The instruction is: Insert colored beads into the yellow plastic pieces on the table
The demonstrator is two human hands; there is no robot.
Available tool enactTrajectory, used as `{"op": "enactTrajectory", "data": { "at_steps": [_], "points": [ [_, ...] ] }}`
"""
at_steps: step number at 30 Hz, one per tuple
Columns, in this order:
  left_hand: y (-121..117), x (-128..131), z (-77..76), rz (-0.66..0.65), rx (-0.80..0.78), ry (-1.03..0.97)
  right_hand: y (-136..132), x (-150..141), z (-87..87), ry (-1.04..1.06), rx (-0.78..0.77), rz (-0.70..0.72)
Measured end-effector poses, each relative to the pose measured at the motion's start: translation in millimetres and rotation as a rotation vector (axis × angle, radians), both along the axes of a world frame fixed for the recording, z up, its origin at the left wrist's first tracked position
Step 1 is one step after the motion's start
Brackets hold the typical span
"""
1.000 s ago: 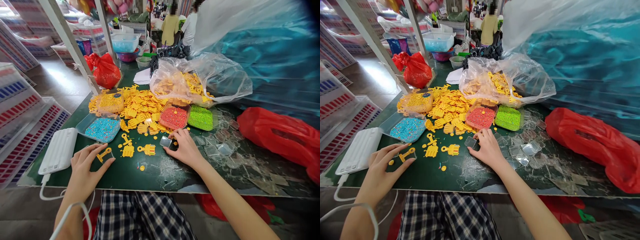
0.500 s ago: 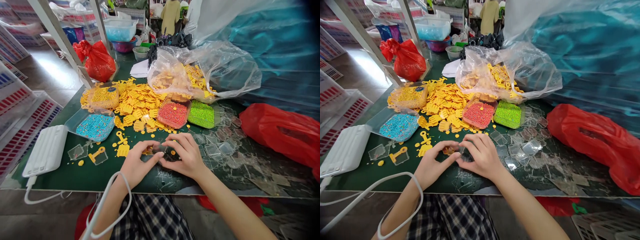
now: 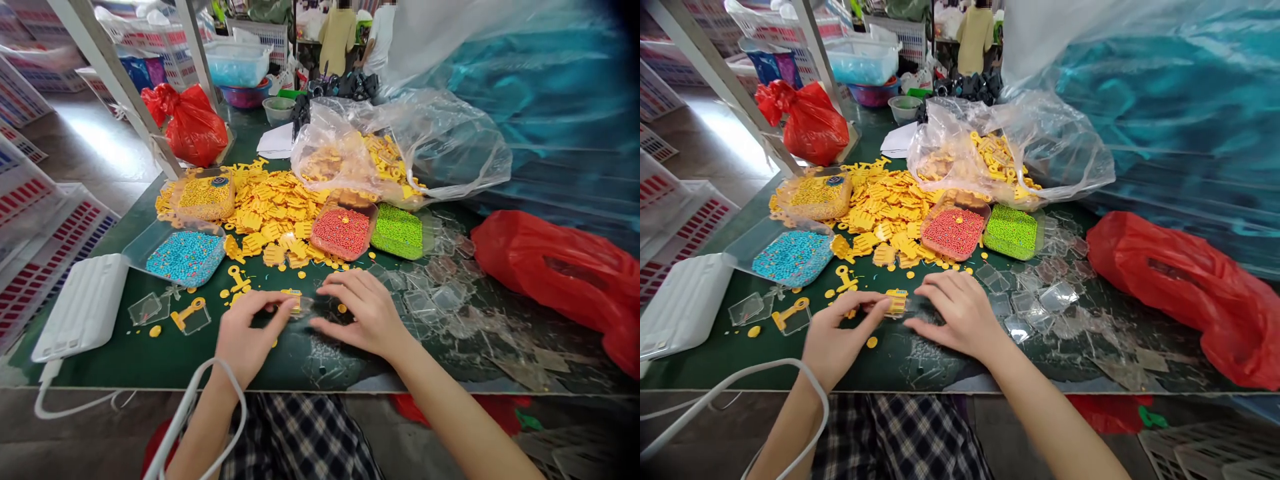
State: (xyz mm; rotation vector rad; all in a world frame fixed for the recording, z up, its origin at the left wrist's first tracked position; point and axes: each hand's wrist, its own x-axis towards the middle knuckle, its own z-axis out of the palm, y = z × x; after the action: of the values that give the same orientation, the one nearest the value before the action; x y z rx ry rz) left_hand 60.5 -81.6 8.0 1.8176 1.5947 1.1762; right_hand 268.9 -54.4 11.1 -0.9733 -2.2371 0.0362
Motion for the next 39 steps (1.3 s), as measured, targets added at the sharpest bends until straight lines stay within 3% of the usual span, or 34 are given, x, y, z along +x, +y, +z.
{"op": "enactTrajectory", "data": {
  "at_steps": [4, 8, 12, 14, 18, 24, 27, 30, 35, 39],
  "points": [
    [-9.9, -36.5, 1.8, 0.327, 0.112, 0.097, 14.7, 34.6, -3.3, -0.039, -0.144, -0.370],
    [-21.8, -78.0, 1.6, 0.493, 0.211, 0.316, 20.4, 67.1, -14.8, -0.132, -0.210, -0.610],
    [-25.8, -102.6, -12.3, 0.478, 0.487, 0.553, 16.4, 75.6, -23.0, -0.282, -0.270, -0.724],
    [-26.1, -108.1, -19.7, 0.393, 0.511, 0.656, 15.3, 75.4, -22.4, -0.290, -0.289, -0.739],
    [-28.1, -110.5, -24.3, 0.280, 0.377, 0.729, 15.4, 71.4, -13.7, -0.189, -0.249, -0.676],
    [-25.5, -94.9, -15.5, 0.184, 0.421, 0.591, 10.2, 48.7, -0.7, -0.060, -0.154, -0.372],
    [-18.7, -77.1, -10.3, 0.073, 0.395, 0.510, 6.7, 37.7, 1.3, -0.043, -0.140, -0.243],
    [-7.1, -56.1, -3.7, -0.080, 0.445, 0.443, 4.2, 30.2, 1.9, 0.010, -0.153, -0.117],
    [16.2, -25.8, 11.7, -0.441, 0.460, 0.473, 0.6, 21.0, 1.7, 0.091, -0.253, 0.011],
    [27.6, -11.1, 19.3, -0.606, 0.427, 0.503, -2.0, 14.5, 0.9, 0.166, -0.370, 0.095]
  ]
}}
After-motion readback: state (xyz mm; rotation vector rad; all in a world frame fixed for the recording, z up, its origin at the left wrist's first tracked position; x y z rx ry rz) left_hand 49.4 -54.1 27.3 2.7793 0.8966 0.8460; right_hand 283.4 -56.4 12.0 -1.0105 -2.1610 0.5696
